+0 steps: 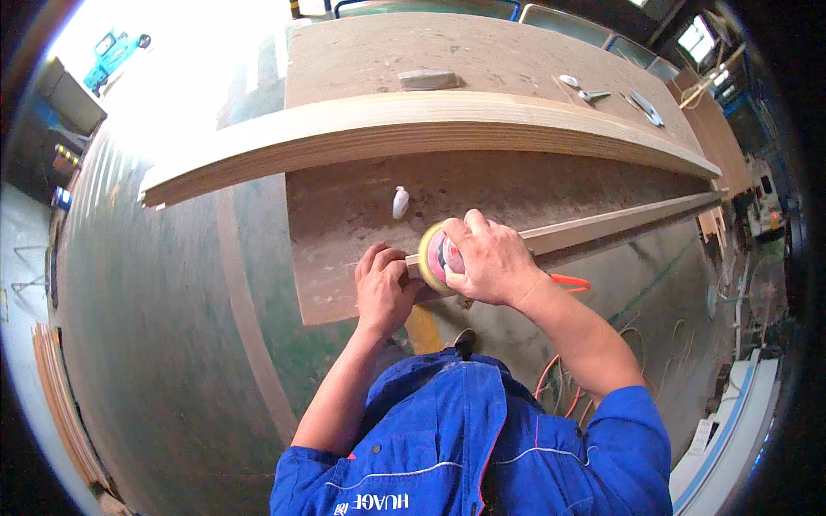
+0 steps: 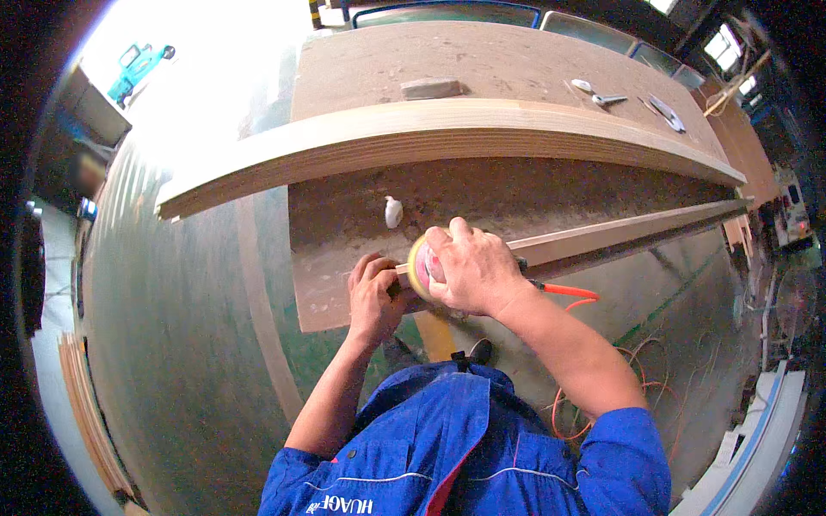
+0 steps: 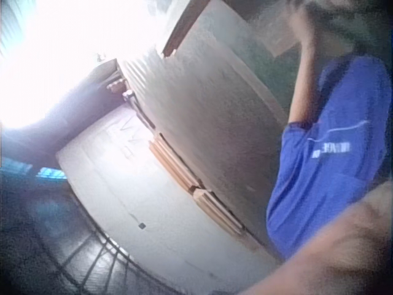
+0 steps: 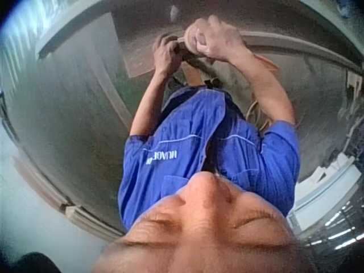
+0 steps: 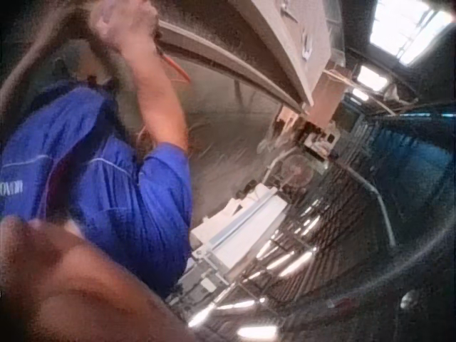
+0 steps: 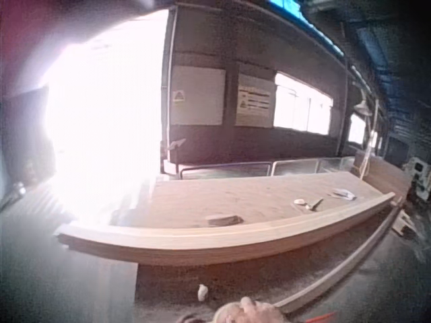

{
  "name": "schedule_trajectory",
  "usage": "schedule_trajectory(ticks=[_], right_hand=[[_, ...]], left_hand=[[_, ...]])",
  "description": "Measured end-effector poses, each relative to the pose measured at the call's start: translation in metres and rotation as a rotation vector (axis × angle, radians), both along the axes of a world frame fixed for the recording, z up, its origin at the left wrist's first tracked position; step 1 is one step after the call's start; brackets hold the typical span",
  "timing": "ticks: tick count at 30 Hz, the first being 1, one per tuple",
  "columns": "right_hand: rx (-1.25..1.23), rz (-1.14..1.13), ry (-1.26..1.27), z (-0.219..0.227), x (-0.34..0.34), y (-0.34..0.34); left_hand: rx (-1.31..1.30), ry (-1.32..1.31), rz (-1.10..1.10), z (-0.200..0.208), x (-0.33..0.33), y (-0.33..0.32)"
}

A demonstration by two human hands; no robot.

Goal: The person uses a circular pneumatic sander to smooth the surface of several stacked wooden boards, moving the tool along the edges and apply glue from a small bottle to specific points.

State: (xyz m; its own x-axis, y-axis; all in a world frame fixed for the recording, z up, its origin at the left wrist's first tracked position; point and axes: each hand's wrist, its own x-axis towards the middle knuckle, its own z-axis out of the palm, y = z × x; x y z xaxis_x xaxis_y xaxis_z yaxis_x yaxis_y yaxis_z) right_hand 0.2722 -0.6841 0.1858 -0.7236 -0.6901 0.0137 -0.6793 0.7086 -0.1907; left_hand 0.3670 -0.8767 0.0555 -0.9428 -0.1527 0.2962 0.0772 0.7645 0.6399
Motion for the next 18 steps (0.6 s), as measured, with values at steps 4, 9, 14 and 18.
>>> schedule_trajectory(ticks=[4, 9, 14, 18], right_hand=[[-0.012, 0.054, -0.001, 0.001, -0.005, -0.012], [0.042, 0.060, -0.064, 0.004, -0.002, -0.021], [0.072, 0.034, -0.081, 0.009, -0.007, -0.009], [0.037, 0.021, -0.076, 0.010, -0.009, -0.011]], left_hand=[[0.023, 0.012, 0.012, -0.004, -0.001, 0.000], [0.036, 0.001, 0.041, -0.002, 0.000, 0.002], [0.060, -0.015, 0.034, 0.002, 0.000, 0.002], [0.050, -0.028, 0.030, 0.001, 0.001, 0.002]])
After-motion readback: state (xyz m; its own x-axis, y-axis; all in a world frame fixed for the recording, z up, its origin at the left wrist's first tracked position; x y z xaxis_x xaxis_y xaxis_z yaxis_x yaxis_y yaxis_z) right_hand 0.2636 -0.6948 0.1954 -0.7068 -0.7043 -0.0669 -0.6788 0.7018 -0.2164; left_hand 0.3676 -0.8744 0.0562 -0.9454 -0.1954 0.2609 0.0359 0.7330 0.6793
